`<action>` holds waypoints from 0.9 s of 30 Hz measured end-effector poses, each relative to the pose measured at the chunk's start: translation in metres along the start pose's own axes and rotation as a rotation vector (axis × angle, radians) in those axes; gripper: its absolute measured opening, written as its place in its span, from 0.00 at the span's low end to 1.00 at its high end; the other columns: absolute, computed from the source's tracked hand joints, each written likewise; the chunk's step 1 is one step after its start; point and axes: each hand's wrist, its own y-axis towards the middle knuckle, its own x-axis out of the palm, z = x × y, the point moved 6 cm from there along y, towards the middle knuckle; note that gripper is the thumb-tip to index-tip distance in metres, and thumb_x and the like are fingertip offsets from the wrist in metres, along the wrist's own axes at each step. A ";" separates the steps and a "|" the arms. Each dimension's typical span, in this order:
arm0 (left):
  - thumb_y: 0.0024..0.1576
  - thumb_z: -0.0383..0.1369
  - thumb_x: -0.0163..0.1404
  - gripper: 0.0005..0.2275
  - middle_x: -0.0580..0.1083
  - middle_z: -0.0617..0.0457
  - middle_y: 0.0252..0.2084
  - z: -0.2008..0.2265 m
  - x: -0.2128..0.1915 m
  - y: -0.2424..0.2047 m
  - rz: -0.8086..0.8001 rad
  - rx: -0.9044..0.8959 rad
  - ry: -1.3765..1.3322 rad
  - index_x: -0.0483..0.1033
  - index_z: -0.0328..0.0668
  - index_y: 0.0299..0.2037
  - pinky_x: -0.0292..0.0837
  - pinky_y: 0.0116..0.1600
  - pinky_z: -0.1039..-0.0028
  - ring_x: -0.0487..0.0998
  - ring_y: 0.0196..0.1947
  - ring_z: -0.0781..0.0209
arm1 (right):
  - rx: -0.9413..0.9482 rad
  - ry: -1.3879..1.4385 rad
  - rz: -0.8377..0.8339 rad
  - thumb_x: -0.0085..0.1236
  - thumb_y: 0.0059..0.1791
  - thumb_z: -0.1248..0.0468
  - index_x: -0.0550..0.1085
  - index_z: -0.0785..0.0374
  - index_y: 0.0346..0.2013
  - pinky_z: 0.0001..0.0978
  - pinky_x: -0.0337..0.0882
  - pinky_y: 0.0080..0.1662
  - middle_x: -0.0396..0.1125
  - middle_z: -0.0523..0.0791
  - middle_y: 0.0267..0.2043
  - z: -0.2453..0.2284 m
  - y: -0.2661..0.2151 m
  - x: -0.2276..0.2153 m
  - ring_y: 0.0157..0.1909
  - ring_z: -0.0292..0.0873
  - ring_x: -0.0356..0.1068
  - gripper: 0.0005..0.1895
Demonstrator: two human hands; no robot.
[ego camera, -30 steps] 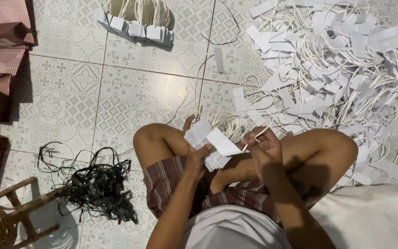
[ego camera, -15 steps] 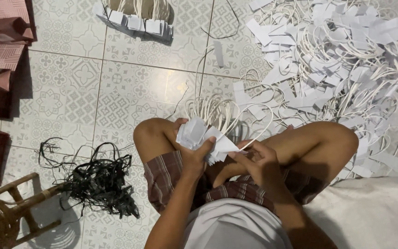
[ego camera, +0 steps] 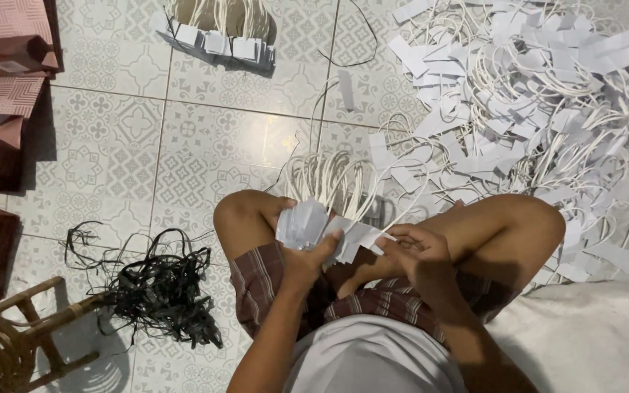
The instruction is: Bundling paper tags with strings by wrapping them in paper strips.
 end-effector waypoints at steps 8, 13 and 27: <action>0.42 0.27 0.70 0.20 0.82 0.42 0.41 -0.066 -0.014 -0.017 -0.082 -0.095 0.036 0.79 0.30 0.45 0.74 0.55 0.57 0.79 0.40 0.57 | 0.149 0.194 -0.121 0.72 0.43 0.69 0.81 0.72 0.37 0.29 0.72 0.30 0.72 0.53 0.25 0.003 0.004 -0.001 0.24 0.39 0.70 0.11; 0.35 0.27 0.74 0.32 0.79 0.43 0.50 -0.044 0.010 -0.013 -0.182 -0.080 -0.004 0.76 0.28 0.52 0.66 0.64 0.53 0.73 0.50 0.59 | 0.206 0.379 -0.252 0.70 0.42 0.73 0.78 0.75 0.37 0.28 0.75 0.28 0.71 0.54 0.23 0.011 -0.004 0.019 0.21 0.42 0.73 0.11; 0.45 0.11 0.62 0.52 0.76 0.43 0.41 -0.004 0.022 0.004 -0.530 -0.111 -0.602 0.39 0.57 0.73 0.84 0.45 0.53 0.82 0.43 0.47 | -0.485 0.000 0.031 0.80 0.37 0.61 0.53 0.59 0.51 0.35 0.59 0.52 0.55 0.50 0.58 0.000 0.023 -0.015 0.51 0.44 0.57 0.43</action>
